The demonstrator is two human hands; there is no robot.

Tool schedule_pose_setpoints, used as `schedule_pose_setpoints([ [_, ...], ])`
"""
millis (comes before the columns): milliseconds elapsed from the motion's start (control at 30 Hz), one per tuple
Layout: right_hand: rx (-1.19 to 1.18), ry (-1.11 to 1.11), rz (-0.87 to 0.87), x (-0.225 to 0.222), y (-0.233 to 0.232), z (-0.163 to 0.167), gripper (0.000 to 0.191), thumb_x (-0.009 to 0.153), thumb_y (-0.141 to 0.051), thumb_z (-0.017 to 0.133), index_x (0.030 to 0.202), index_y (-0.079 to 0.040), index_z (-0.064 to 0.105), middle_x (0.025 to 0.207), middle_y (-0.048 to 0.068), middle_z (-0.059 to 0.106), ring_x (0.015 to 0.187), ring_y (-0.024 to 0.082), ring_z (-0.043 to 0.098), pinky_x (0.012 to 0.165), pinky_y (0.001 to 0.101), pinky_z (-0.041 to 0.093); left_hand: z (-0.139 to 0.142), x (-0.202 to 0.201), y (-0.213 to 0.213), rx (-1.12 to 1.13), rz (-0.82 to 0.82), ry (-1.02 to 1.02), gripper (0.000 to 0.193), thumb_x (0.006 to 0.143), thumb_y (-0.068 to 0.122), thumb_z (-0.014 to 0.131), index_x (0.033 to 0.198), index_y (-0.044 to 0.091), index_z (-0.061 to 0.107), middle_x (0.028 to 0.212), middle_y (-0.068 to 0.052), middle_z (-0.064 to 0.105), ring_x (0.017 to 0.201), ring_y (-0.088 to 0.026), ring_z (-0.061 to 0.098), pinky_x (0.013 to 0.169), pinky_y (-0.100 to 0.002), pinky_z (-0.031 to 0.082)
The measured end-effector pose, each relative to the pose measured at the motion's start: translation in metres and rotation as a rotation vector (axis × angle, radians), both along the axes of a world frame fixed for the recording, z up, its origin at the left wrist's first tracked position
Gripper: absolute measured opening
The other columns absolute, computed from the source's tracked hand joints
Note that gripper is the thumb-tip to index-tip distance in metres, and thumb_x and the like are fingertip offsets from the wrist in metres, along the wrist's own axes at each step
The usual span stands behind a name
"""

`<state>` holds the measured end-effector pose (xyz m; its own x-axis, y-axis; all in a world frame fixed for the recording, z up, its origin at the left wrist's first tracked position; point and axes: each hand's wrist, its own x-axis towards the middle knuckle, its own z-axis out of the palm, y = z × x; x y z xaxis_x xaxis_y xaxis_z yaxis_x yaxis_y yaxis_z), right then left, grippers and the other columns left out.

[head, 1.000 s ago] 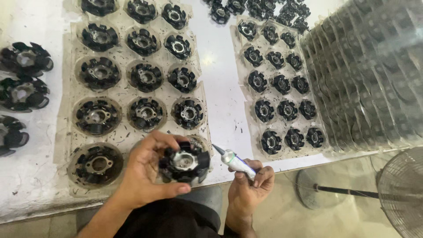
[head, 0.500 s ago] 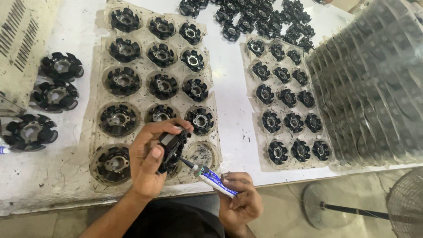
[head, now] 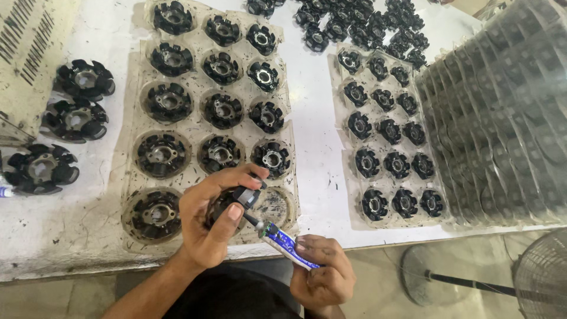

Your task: The person picks black plastic rotor hubs one at a time from blister trays on the workbench and squeezes adhesive from a tube onto each hub's center, then places the hub back into the tray. At one point the person wipes the adhesive tube with a cloth before resuming applying adhesive to hubs.

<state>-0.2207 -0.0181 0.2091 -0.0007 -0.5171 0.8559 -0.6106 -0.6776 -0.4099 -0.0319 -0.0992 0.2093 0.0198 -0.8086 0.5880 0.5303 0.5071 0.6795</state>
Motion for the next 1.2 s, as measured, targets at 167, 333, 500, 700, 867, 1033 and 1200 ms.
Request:
schedule_pose_setpoints([
  [167, -0.002, 0.007, -0.014, 0.002, 0.0, 0.002, 0.046, 0.073, 0.016, 0.075, 0.071, -0.007, 0.034, 0.084, 0.014, 0.07, 0.08, 0.031, 0.076, 0.071, 0.0451, 0.068, -0.001, 0.003, 0.003, 0.132, -0.064, 0.003, 0.034, 0.104, 0.019, 0.057, 0.123, -0.009, 0.063, 0.129, -0.028, 0.069, 0.127, -0.031, 0.065, 0.116, -0.042, 0.049],
  [333, 0.002, 0.011, -0.029, 0.004, 0.0, 0.001, 0.047, 0.073, 0.017, 0.075, 0.069, -0.008, 0.034, 0.083, 0.013, 0.07, 0.079, 0.031, 0.077, 0.071, 0.0439, 0.068, 0.002, 0.003, 0.003, 0.175, -0.069, 0.02, 0.035, 0.103, 0.02, 0.057, 0.123, -0.009, 0.063, 0.131, -0.029, 0.068, 0.126, -0.029, 0.064, 0.118, -0.042, 0.046],
  [500, 0.011, 0.023, -0.026, 0.003, 0.0, 0.001, 0.047, 0.073, 0.017, 0.074, 0.069, -0.008, 0.034, 0.083, 0.013, 0.07, 0.079, 0.031, 0.077, 0.07, 0.0434, 0.069, 0.001, 0.003, 0.003, 0.177, -0.063, 0.027, 0.034, 0.103, 0.019, 0.057, 0.122, -0.009, 0.062, 0.132, -0.029, 0.067, 0.127, -0.029, 0.064, 0.118, -0.041, 0.046],
  [700, 0.01, 0.044, -0.02, 0.003, 0.0, 0.001, 0.048, 0.073, 0.016, 0.075, 0.069, -0.008, 0.034, 0.084, 0.013, 0.07, 0.079, 0.032, 0.076, 0.069, 0.0432, 0.069, -0.004, 0.004, 0.002, 0.176, -0.065, 0.063, 0.035, 0.104, 0.019, 0.057, 0.124, -0.01, 0.061, 0.132, -0.029, 0.066, 0.127, -0.029, 0.064, 0.118, -0.041, 0.046],
  [867, 0.013, 0.033, -0.035, 0.002, 0.0, -0.004, 0.049, 0.075, 0.013, 0.077, 0.07, -0.008, 0.033, 0.085, 0.015, 0.07, 0.081, 0.031, 0.076, 0.072, 0.0447, 0.068, -0.006, -0.001, -0.001, 0.25, -0.152, 0.29, 0.037, 0.104, 0.024, 0.059, 0.127, -0.005, 0.06, 0.128, -0.029, 0.065, 0.121, -0.035, 0.064, 0.114, -0.049, 0.05],
  [1033, -0.032, -0.043, -0.09, 0.004, -0.003, -0.012, 0.048, 0.083, 0.008, 0.077, 0.075, -0.007, 0.032, 0.088, 0.018, 0.068, 0.089, 0.032, 0.075, 0.079, 0.0502, 0.067, -0.008, -0.012, 0.007, 0.527, -0.328, 0.778, 0.043, 0.098, 0.032, 0.057, 0.13, 0.003, 0.058, 0.129, -0.028, 0.061, 0.121, -0.045, 0.061, 0.102, -0.06, 0.051],
  [1200, -0.017, -0.015, -0.044, 0.002, -0.003, -0.013, 0.046, 0.082, 0.009, 0.075, 0.073, -0.007, 0.033, 0.086, 0.017, 0.068, 0.086, 0.032, 0.075, 0.076, 0.0496, 0.07, -0.009, -0.019, 0.011, 0.717, -0.325, 0.854, 0.047, 0.094, 0.036, 0.055, 0.127, 0.003, 0.06, 0.128, -0.028, 0.061, 0.118, -0.047, 0.061, 0.098, -0.06, 0.052],
])
